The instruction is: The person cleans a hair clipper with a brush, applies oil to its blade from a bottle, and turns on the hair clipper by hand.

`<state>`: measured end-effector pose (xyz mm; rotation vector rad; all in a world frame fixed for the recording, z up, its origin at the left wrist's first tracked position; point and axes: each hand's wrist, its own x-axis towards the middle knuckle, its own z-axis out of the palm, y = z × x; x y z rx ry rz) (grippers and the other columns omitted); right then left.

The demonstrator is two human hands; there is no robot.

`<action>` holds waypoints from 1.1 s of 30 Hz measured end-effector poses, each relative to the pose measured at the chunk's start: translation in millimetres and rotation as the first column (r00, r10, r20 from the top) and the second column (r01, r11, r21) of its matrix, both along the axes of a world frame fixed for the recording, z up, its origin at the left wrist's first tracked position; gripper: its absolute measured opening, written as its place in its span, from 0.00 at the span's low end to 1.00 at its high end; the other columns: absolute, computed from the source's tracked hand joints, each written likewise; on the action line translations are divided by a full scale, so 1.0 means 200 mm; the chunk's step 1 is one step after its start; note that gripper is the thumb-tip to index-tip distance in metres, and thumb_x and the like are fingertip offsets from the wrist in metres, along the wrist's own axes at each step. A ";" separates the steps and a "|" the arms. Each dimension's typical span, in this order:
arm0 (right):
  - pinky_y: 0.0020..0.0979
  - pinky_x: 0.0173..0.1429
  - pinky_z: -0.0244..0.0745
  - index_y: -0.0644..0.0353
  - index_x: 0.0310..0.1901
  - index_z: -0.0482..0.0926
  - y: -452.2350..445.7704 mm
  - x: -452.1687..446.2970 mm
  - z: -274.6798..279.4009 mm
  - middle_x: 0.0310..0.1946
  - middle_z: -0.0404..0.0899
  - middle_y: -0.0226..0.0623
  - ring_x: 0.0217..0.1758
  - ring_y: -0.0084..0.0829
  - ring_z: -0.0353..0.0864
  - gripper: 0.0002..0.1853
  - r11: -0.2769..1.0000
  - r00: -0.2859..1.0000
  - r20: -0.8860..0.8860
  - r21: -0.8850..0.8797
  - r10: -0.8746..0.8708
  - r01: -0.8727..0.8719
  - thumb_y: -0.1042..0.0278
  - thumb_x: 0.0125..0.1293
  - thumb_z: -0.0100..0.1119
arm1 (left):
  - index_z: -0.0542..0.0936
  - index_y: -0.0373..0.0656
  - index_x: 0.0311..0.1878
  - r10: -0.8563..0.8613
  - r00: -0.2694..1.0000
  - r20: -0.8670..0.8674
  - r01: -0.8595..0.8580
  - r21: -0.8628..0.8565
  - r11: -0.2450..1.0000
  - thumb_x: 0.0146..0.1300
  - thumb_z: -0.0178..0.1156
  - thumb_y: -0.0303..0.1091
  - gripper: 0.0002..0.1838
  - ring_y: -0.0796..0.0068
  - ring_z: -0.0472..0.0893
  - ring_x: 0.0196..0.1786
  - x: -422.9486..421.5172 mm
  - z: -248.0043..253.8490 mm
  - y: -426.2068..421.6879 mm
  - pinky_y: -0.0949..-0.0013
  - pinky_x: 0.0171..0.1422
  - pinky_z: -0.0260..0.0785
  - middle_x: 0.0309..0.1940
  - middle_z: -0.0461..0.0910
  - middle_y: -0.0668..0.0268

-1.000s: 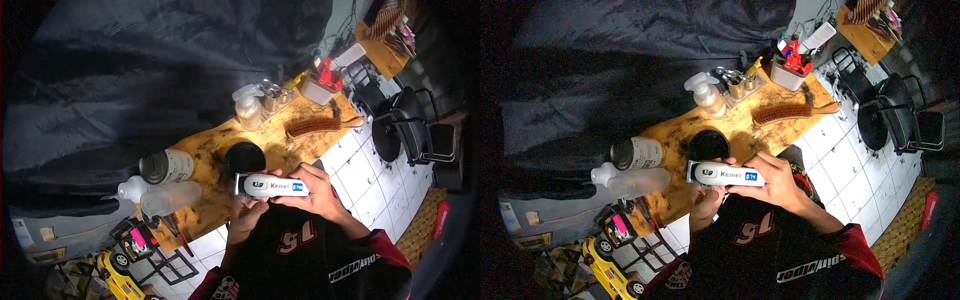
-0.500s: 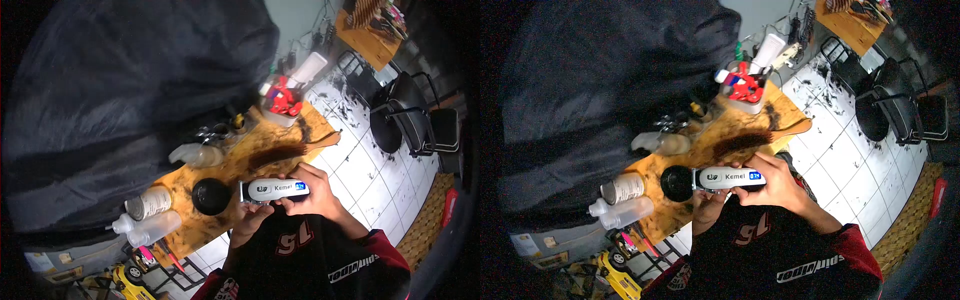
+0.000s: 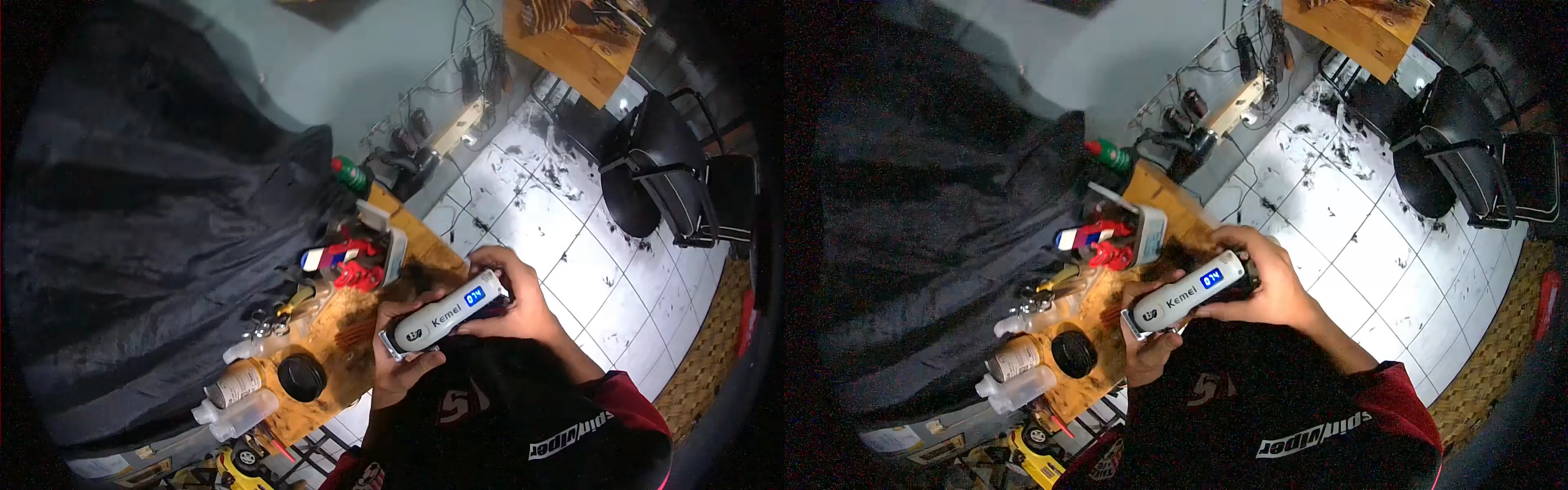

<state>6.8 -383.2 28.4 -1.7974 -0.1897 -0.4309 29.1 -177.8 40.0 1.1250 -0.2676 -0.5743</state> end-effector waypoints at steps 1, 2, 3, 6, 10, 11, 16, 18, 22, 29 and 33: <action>0.27 0.40 0.75 0.62 0.49 0.74 -0.01 0.00 0.00 0.34 0.79 0.38 0.35 0.29 0.81 0.33 0.975 0.992 -0.121 0.213 -0.035 0.061 0.65 0.39 0.80 | 0.61 0.40 0.57 0.024 1.000 0.008 -0.024 -0.007 1.000 0.50 0.72 0.28 0.35 0.56 0.71 0.62 0.02 0.00 -0.04 0.58 0.66 0.65 0.64 0.63 0.46; 0.26 0.39 0.75 0.62 0.49 0.73 -0.03 0.01 0.00 0.32 0.79 0.37 0.34 0.27 0.81 0.32 0.903 0.969 -0.243 0.406 -0.042 0.141 0.67 0.41 0.80 | 0.61 0.39 0.57 0.049 0.999 0.017 -0.049 -0.015 0.999 0.50 0.72 0.27 0.34 0.55 0.73 0.61 0.03 -0.01 -0.09 0.57 0.65 0.67 0.65 0.63 0.45; 0.25 0.38 0.75 0.64 0.49 0.73 -0.08 0.02 -0.04 0.30 0.80 0.35 0.34 0.23 0.81 0.30 0.951 0.957 -0.287 0.285 -0.032 0.118 0.69 0.44 0.78 | 0.61 0.38 0.57 0.086 0.996 0.003 -0.085 -0.082 0.993 0.53 0.69 0.25 0.32 0.54 0.75 0.59 0.04 -0.03 -0.14 0.58 0.62 0.70 0.65 0.61 0.45; 0.26 0.37 0.75 0.71 0.50 0.71 -0.14 0.05 -0.13 0.31 0.80 0.35 0.31 0.23 0.80 0.23 0.960 0.941 -0.311 0.275 0.135 -0.047 0.69 0.57 0.70 | 0.60 0.37 0.56 0.143 0.990 0.015 -0.142 -0.021 0.990 0.55 0.66 0.23 0.29 0.56 0.76 0.57 0.08 -0.03 -0.25 0.60 0.60 0.72 0.65 0.61 0.45; 0.26 0.40 0.75 0.70 0.52 0.70 -0.13 0.10 -0.08 0.35 0.79 0.36 0.34 0.23 0.79 0.17 0.737 0.889 -0.329 0.676 0.319 -0.014 0.67 0.68 0.57 | 0.59 0.37 0.56 0.193 0.973 0.124 -0.207 0.114 0.972 0.55 0.68 0.26 0.31 0.58 0.76 0.57 0.11 -0.06 -0.36 0.57 0.59 0.73 0.60 0.66 0.49; 0.26 0.42 0.74 0.69 0.53 0.70 -0.15 0.12 -0.07 0.37 0.78 0.36 0.37 0.23 0.78 0.16 0.765 0.883 -0.360 0.644 0.300 0.003 0.65 0.71 0.52 | 0.59 0.36 0.57 0.176 0.967 0.182 -0.215 0.223 0.951 0.55 0.67 0.24 0.31 0.62 0.76 0.56 0.12 -0.06 -0.39 0.60 0.59 0.72 0.58 0.68 0.50; 0.24 0.44 0.70 0.67 0.53 0.67 -0.19 0.20 -0.09 0.38 0.74 0.35 0.39 0.20 0.73 0.18 0.843 0.881 -0.417 0.536 0.224 0.039 0.59 0.74 0.44 | 0.59 0.34 0.57 0.087 0.991 0.107 -0.124 0.430 0.894 0.54 0.65 0.18 0.31 0.69 0.74 0.57 0.15 -0.04 -0.50 0.66 0.62 0.66 0.54 0.72 0.53; 0.24 0.43 0.70 0.67 0.52 0.67 -0.24 0.23 -0.11 0.37 0.73 0.34 0.38 0.20 0.71 0.18 0.858 0.848 -0.457 0.514 0.269 0.005 0.58 0.74 0.45 | 0.58 0.34 0.58 0.043 0.987 0.154 -0.110 0.461 0.880 0.55 0.64 0.17 0.31 0.70 0.73 0.57 0.16 -0.06 -0.52 0.67 0.63 0.64 0.54 0.72 0.53; 0.27 0.45 0.70 0.68 0.53 0.67 -0.26 0.28 -0.15 0.36 0.72 0.35 0.40 0.21 0.71 0.19 0.844 0.846 -0.466 0.535 0.260 0.035 0.58 0.74 0.47 | 0.60 0.34 0.58 0.049 0.987 0.154 -0.127 0.558 0.820 0.57 0.63 0.19 0.29 0.73 0.72 0.58 0.21 -0.07 -0.57 0.70 0.63 0.63 0.54 0.74 0.52; 0.26 0.45 0.68 0.66 0.54 0.64 -0.31 0.38 -0.22 0.37 0.71 0.34 0.41 0.22 0.70 0.21 0.904 0.887 -0.423 0.427 0.187 0.013 0.59 0.70 0.54 | 0.63 0.34 0.61 -0.004 0.983 0.186 -0.114 0.616 0.780 0.62 0.60 0.23 0.26 0.66 0.74 0.61 0.26 -0.13 -0.62 0.69 0.63 0.64 0.55 0.75 0.49; 0.35 0.45 0.70 0.67 0.59 0.62 -0.38 0.45 -0.25 0.38 0.72 0.46 0.42 0.33 0.74 0.28 0.917 0.801 -0.572 0.391 0.177 0.076 0.57 0.66 0.58 | 0.59 0.34 0.66 -0.138 0.965 0.224 -0.052 0.676 0.735 0.65 0.57 0.27 0.28 0.61 0.71 0.63 0.36 -0.18 -0.67 0.66 0.64 0.63 0.59 0.71 0.47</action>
